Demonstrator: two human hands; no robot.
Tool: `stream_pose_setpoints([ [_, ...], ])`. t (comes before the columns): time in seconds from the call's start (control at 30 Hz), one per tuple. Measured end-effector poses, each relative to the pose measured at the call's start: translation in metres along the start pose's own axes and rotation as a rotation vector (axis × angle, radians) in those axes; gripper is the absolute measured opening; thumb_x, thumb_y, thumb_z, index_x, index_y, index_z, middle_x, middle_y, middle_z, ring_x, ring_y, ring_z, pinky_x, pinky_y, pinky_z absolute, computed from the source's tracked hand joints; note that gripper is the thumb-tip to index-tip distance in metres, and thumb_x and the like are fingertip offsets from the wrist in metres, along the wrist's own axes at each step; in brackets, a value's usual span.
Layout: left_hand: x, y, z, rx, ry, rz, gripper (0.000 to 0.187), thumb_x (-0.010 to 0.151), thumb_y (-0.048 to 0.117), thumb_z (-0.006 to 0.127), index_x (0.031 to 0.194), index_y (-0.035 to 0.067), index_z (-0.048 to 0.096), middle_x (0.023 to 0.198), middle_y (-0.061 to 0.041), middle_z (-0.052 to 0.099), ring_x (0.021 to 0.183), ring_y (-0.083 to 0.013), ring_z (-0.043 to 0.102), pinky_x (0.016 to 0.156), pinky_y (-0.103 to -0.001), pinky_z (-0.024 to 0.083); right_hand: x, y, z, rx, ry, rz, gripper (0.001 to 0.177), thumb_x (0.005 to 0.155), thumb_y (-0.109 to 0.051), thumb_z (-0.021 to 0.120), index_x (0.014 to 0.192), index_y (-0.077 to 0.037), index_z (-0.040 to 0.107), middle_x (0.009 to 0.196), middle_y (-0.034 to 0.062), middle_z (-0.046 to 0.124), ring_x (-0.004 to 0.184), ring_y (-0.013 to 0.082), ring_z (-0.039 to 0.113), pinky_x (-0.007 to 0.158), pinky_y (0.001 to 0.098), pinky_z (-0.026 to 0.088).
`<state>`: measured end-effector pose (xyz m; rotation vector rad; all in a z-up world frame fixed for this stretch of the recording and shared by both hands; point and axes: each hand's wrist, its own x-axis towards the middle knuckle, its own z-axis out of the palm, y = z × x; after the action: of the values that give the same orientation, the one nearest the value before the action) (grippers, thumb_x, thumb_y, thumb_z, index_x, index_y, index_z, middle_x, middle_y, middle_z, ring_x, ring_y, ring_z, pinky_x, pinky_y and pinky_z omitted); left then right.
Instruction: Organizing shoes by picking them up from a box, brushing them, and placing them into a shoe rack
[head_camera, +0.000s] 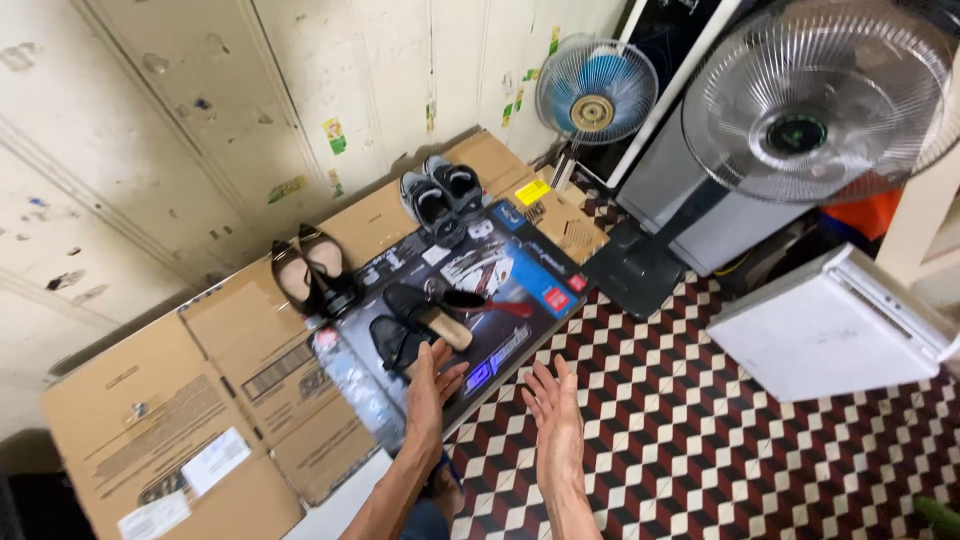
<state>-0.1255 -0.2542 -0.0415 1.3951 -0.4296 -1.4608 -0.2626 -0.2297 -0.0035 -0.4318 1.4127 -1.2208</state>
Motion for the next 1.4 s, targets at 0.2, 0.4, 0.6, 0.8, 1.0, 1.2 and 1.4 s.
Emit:
stream_pose_setpoints([
  [0.2,0.059,0.025,0.03,-0.08,0.035,-0.021,0.077,0.083,0.057,0.03,0.14,0.009,0.043,0.144,-0.011,0.047,0.109,-0.0241,0.062,0.102,-0.037,0.046,0.054,-0.036,0.031,-0.05,-0.031,-0.01,0.073,0.086,-0.052,0.024,0.148,-0.016,0.027,0.144,0.017,0.046,0.131,0.0291,0.048,0.109,0.0389,0.037],
  [0.4,0.096,0.035,0.038,-0.137,0.085,-0.059,0.076,0.082,0.058,0.031,0.141,0.011,0.043,0.142,-0.013,0.048,0.115,-0.0268,0.06,0.103,-0.039,0.045,0.094,-0.049,0.053,-0.082,-0.062,0.0,0.071,0.086,-0.052,0.024,0.147,-0.016,0.03,0.145,0.0178,0.044,0.13,0.0296,0.048,0.108,0.0392,0.037],
  [0.6,0.132,0.034,0.04,-0.244,0.137,-0.084,0.074,0.082,0.055,0.036,0.14,0.01,0.044,0.142,-0.012,0.049,0.105,-0.0231,0.062,0.1,-0.038,0.047,0.118,-0.06,0.078,-0.16,-0.129,0.004,0.074,0.085,-0.052,0.026,0.147,-0.011,0.027,0.144,0.0187,0.045,0.13,0.0306,0.049,0.107,0.0395,0.039],
  [0.8,0.165,0.036,0.044,-0.24,0.21,-0.017,0.073,0.084,0.056,0.033,0.139,0.009,0.045,0.14,-0.012,0.051,0.106,-0.0217,0.064,0.099,-0.035,0.046,0.166,-0.063,0.102,-0.222,-0.238,0.074,0.074,0.085,-0.052,0.028,0.147,-0.011,0.03,0.142,0.0186,0.047,0.127,0.0307,0.051,0.106,0.0385,0.04],
  [1.0,0.205,0.059,0.069,-0.173,0.375,0.017,0.066,0.084,0.053,0.038,0.133,0.012,0.054,0.135,-0.008,0.055,0.104,-0.0174,0.062,0.094,-0.03,0.048,0.256,-0.054,0.116,-0.309,-0.416,0.148,0.073,0.084,-0.053,0.032,0.144,-0.012,0.036,0.143,0.0163,0.046,0.12,0.0299,0.056,0.102,0.0383,0.042],
  [1.2,0.309,0.009,0.092,0.377,0.451,0.207,0.052,0.091,0.047,0.053,0.133,0.018,0.054,0.129,-0.013,0.058,0.11,-0.0343,0.061,0.092,-0.043,0.052,0.362,-0.067,0.137,-0.619,-0.691,0.041,0.06,0.096,-0.038,0.044,0.145,-0.005,0.034,0.144,0.0316,0.032,0.119,0.0441,0.052,0.101,0.0461,0.044],
  [1.4,0.359,0.008,0.118,0.978,0.564,0.343,0.05,0.086,0.027,0.06,0.132,0.015,0.047,0.139,-0.013,0.045,0.104,-0.0375,0.062,0.083,-0.051,0.054,0.505,-0.01,0.166,-1.288,-0.997,-0.51,0.065,0.092,-0.039,0.055,0.146,-0.013,0.031,0.149,0.0194,0.029,0.105,0.0349,0.062,0.089,0.0506,0.051],
])
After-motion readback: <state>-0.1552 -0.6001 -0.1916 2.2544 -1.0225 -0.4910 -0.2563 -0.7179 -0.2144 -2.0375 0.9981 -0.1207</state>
